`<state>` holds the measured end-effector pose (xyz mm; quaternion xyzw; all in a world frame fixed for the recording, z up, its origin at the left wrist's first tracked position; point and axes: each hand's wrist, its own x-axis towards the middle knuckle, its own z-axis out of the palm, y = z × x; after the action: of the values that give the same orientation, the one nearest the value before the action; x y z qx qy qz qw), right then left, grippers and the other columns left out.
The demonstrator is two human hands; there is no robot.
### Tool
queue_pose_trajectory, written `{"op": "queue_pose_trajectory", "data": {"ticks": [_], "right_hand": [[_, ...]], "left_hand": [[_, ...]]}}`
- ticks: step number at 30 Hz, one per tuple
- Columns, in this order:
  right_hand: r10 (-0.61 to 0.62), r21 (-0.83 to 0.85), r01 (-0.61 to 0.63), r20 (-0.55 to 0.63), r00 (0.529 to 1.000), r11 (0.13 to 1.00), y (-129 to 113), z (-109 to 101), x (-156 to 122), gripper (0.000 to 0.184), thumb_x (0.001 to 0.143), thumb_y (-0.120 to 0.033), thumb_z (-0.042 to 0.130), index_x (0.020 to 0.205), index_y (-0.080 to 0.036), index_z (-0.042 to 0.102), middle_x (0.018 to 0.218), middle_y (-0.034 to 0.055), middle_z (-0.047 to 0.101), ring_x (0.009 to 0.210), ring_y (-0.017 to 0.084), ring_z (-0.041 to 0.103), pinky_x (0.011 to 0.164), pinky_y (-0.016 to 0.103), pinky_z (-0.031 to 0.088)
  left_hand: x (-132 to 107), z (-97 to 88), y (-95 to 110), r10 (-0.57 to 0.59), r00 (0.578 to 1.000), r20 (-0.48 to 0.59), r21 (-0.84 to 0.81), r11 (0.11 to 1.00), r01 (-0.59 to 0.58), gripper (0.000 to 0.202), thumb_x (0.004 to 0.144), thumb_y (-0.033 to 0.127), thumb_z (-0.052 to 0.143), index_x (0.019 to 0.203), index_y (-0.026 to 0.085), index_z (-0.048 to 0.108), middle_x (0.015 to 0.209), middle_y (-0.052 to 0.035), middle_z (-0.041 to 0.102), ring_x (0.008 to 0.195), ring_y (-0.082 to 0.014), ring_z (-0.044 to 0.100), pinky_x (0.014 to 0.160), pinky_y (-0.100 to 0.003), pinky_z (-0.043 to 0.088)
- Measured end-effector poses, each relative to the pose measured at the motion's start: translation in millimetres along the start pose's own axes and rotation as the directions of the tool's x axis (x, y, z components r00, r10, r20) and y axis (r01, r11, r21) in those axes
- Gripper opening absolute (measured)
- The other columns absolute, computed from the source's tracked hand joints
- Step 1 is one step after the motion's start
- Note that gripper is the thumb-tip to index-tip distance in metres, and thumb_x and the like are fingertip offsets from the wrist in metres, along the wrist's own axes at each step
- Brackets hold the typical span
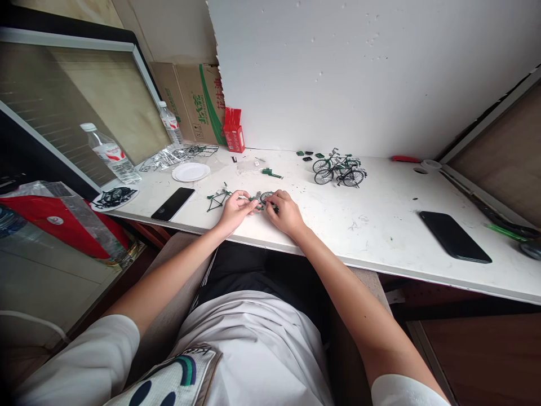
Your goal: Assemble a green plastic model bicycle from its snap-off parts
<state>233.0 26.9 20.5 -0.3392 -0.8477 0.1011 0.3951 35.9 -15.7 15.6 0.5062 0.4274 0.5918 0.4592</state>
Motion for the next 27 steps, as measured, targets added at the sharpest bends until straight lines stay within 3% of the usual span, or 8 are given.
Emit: {"op": "queue_pose_trajectory", "data": {"ticks": [6, 17, 27], "right_hand": [[0.000, 0.009, -0.001, 0.050, 0.999, 1.000, -6.0, -1.5, 0.2, 0.022, 0.102, -0.027, 0.054, 0.104, -0.022, 0.076, 0.103, 0.0115, 0.070, 0.103, 0.029, 0.064, 0.085, 0.044, 0.055], [0.009, -0.013, -0.008, 0.107, 0.994, 1.000, -7.2, -1.8, -0.2, 0.024, 0.103, -0.028, 0.053, 0.102, -0.022, 0.076, 0.104, 0.0125, 0.071, 0.102, 0.029, 0.065, 0.079, 0.042, 0.054], [0.033, -0.031, -0.031, 0.071, 0.997, 0.999, -9.7, -3.8, 0.7, 0.023, 0.103, -0.026, 0.054, 0.103, -0.022, 0.077, 0.103, 0.0114, 0.072, 0.105, 0.029, 0.063, 0.088, 0.043, 0.054]], "left_hand": [[-0.3, 0.2, -4.9, 0.008, 0.998, 0.058, 0.045, 0.999, -0.011, 0.048, 0.082, 0.048, 0.087, 0.103, 0.021, 0.053, 0.083, -0.0043, 0.077, 0.081, -0.0213, 0.079, 0.068, -0.027, 0.055], [-0.7, 1.1, -3.7, 0.010, 0.999, 0.048, 0.044, 0.999, -0.012, 0.049, 0.082, 0.049, 0.087, 0.102, 0.021, 0.052, 0.083, -0.0052, 0.076, 0.084, -0.0229, 0.079, 0.071, -0.029, 0.057], [0.8, -0.5, -7.4, 0.009, 1.000, 0.028, 0.045, 0.999, -0.010, 0.051, 0.082, 0.048, 0.086, 0.106, 0.022, 0.050, 0.086, -0.0046, 0.077, 0.083, -0.0214, 0.079, 0.073, -0.030, 0.058]]}}
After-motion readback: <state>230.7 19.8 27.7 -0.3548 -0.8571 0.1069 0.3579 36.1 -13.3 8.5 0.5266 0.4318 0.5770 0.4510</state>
